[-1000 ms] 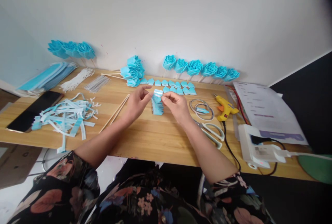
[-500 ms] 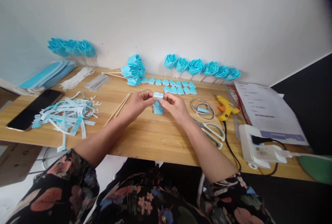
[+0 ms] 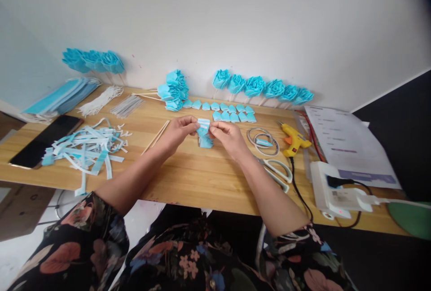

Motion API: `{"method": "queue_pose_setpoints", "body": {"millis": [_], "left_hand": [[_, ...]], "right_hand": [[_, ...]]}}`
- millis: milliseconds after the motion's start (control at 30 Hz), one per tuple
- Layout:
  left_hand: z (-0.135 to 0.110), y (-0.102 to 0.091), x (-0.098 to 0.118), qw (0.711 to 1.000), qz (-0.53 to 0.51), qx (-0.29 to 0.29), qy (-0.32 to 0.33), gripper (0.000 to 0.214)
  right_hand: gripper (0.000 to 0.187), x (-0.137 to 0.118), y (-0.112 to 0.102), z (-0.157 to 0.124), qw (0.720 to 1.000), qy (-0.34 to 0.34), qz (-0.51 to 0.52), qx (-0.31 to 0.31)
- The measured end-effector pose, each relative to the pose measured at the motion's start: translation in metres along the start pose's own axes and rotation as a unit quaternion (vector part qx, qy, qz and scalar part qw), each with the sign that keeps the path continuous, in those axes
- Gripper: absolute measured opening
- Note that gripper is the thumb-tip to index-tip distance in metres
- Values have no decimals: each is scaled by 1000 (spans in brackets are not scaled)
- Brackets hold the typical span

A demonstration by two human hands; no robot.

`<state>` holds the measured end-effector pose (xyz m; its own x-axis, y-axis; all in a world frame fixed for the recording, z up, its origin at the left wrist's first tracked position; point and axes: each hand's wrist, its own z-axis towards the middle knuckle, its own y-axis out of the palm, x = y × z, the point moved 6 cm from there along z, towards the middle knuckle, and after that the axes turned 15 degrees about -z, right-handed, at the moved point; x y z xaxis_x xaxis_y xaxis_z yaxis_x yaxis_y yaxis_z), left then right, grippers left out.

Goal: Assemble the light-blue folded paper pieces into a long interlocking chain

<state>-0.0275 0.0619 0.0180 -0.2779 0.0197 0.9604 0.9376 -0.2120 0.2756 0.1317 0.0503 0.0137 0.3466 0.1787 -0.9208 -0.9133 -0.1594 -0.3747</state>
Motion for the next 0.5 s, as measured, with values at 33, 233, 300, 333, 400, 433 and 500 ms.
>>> {"method": "queue_pose_setpoints", "body": {"millis": [33, 233, 300, 333, 400, 433, 500], "left_hand": [[1, -1, -1, 1000, -1, 2, 1, 24], [1, -1, 0, 1000, 13, -1, 16, 25], [-1, -1, 6, 998, 29, 8, 58, 24], [-3, -2, 10, 995, 40, 20, 91, 23], [-8, -3, 19, 982, 77, 49, 167, 20], [-11, -2, 23, 972, 104, 58, 202, 19], [-15, 2, 26, 952, 172, 54, 248, 16]], "right_hand": [[24, 1, 0, 0, 1000, 4, 5, -1], [23, 5, -1, 2, 1000, 4, 6, 15], [22, 5, -2, 3, 999, 0, -1, 33], [21, 5, -4, 3, 999, -3, -4, 45], [19, 3, -7, 2, 997, -8, -15, 70], [18, 1, -8, 1, 997, -11, -22, 80], [17, -2, -9, 0, 995, -16, -42, 94]]}}
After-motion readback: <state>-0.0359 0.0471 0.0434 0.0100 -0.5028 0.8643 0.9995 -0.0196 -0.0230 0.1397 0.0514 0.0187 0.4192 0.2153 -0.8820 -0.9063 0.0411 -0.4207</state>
